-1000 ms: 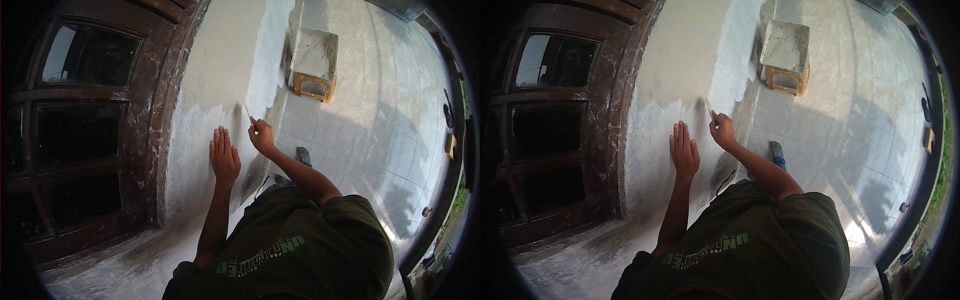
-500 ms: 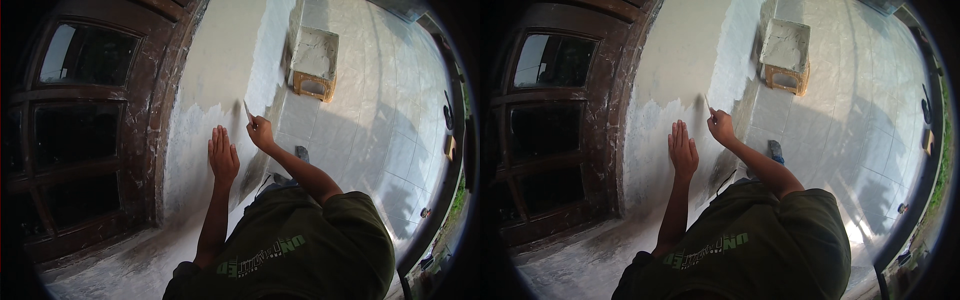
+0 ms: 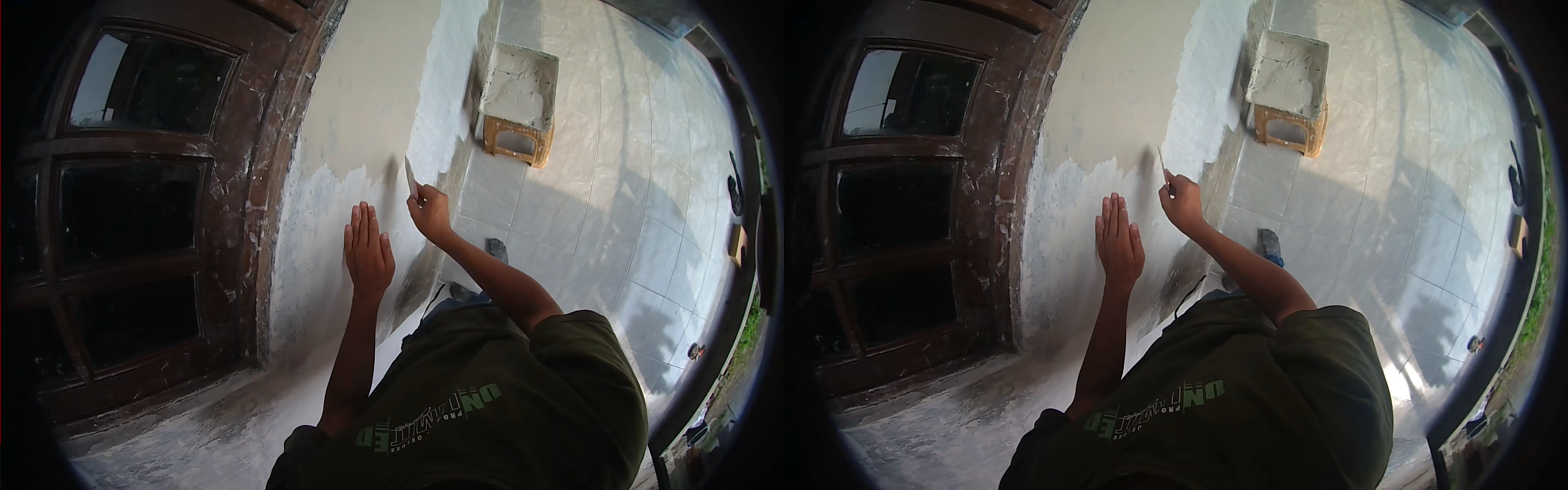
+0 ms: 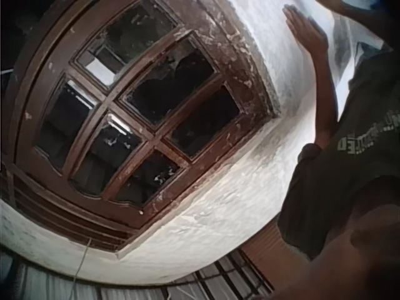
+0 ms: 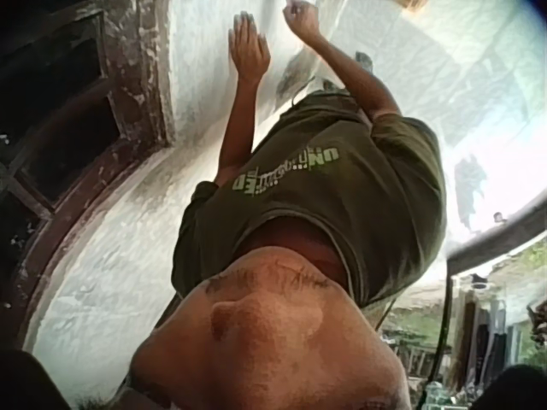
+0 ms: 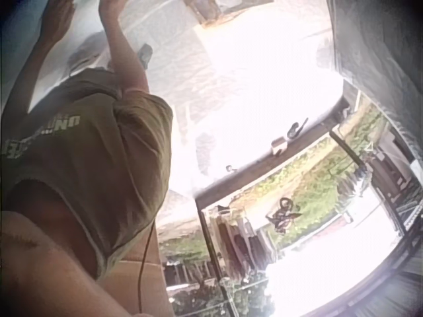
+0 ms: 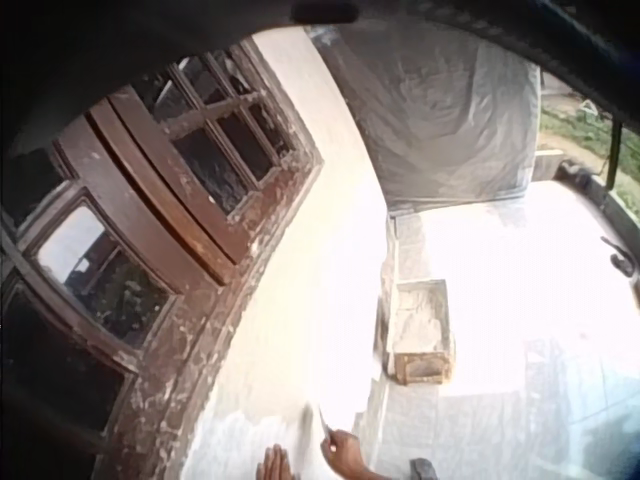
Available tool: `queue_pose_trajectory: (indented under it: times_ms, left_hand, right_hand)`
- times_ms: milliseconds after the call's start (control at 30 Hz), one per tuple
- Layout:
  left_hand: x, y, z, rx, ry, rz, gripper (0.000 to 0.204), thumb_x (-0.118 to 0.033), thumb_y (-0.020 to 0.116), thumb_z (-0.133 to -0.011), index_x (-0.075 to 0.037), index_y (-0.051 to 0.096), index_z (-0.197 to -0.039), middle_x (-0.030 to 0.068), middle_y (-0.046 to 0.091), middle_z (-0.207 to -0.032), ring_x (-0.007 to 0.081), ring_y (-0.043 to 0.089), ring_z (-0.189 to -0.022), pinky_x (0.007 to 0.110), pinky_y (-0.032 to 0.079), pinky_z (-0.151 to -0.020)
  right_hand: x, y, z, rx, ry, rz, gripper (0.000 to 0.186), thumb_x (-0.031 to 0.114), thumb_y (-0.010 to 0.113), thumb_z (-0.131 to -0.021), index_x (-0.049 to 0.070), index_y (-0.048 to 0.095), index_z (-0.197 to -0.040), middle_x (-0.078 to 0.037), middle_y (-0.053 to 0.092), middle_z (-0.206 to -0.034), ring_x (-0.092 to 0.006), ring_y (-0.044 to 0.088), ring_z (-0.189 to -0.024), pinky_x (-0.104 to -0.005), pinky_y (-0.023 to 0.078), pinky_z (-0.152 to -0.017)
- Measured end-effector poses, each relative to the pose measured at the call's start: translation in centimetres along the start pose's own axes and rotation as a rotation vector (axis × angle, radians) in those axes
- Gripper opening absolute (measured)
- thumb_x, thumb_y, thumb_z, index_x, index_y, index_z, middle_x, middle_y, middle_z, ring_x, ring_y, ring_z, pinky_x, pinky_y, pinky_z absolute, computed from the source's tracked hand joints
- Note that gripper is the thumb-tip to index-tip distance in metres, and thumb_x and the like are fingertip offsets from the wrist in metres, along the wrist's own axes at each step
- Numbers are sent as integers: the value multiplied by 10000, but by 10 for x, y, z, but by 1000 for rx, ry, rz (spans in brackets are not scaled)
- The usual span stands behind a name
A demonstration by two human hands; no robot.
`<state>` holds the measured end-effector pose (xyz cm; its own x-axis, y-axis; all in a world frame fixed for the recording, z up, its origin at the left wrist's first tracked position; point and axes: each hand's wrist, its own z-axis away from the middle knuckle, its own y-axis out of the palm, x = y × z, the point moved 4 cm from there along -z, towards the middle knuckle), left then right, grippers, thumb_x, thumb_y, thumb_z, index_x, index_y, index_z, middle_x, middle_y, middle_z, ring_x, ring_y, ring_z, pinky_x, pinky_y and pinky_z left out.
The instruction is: The person applies white wall filler to a damaged wall surface near a window frame using a putty knife.
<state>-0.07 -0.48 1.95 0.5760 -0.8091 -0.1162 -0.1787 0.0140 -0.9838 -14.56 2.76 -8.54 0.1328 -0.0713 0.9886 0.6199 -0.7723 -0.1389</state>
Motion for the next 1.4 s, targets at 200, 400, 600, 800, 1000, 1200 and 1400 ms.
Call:
queue_pose_trajectory:
  times_ms: [200, 400, 600, 800, 1000, 1200, 1400]
  left_hand:
    - [-1, 1, -4, -8, 17, 19, 514, -185, 364, -982, 38, 393, -1444, 176, 359, -1540, 309, 272, -1463, 471, 180, -1178]
    - [3, -1, 0, -12, -6, 7, 519, -196, 366, -985, 33, 391, -1450, 172, 358, -1541, 295, 275, -1463, 453, 188, -1179]
    - [0, 2, -2, -9, 10, 24, 510, -181, 357, -988, 41, 385, -1446, 176, 362, -1538, 320, 271, -1462, 485, 180, -1175]
    - [4, 0, 2, -23, 1, 42, 514, -191, 352, -992, 40, 381, -1450, 179, 365, -1535, 322, 277, -1460, 484, 180, -1174]
    - [1, 1, -1, -11, -3, 11, 504, -194, 349, -994, 40, 400, -1438, 175, 371, -1532, 312, 281, -1459, 486, 183, -1173]
    - [0, 3, -1, -17, 12, 13, 506, -186, 348, -991, 39, 395, -1442, 178, 366, -1535, 319, 278, -1460, 490, 185, -1170]
    - [0, 0, 0, -14, -13, 10, 503, -180, 361, -989, 39, 399, -1440, 172, 370, -1534, 316, 277, -1460, 492, 181, -1172]
  right_hand:
    - [-3, 39, -9, 50, -217, 55, 297, 8, 627, -760, -87, 589, -1039, -202, 615, -779, -382, 600, -790, -458, 481, -723]
    - [5, 13, 53, 263, -105, -21, 322, 42, 633, -774, -42, 674, -1082, -196, 622, -749, -353, 628, -694, -433, 503, -656]
    - [12, 1, -57, -172, -56, 58, 298, 64, 628, -815, -66, 663, -1081, -199, 621, -750, -342, 616, -673, -417, 489, -640]
    - [15, 34, 56, 214, -183, -10, 392, 64, 687, -760, -22, 675, -1141, -170, 599, -705, -345, 603, -638, -407, 494, -630]
    - [6, -12, -65, -216, -106, 100, 255, 53, 624, -821, -51, 680, -1047, -182, 609, -710, -294, 599, -608, -381, 476, -601]
    - [-3, 48, 13, -7, -184, 78, 332, 48, 646, -770, -40, 655, -1090, -185, 623, -756, -353, 620, -705, -422, 498, -649]
    - [-11, 2, 2, -78, -101, 14, 340, 60, 632, -825, -14, 672, -1155, -153, 589, -685, -253, 592, -610, -362, 487, -608]
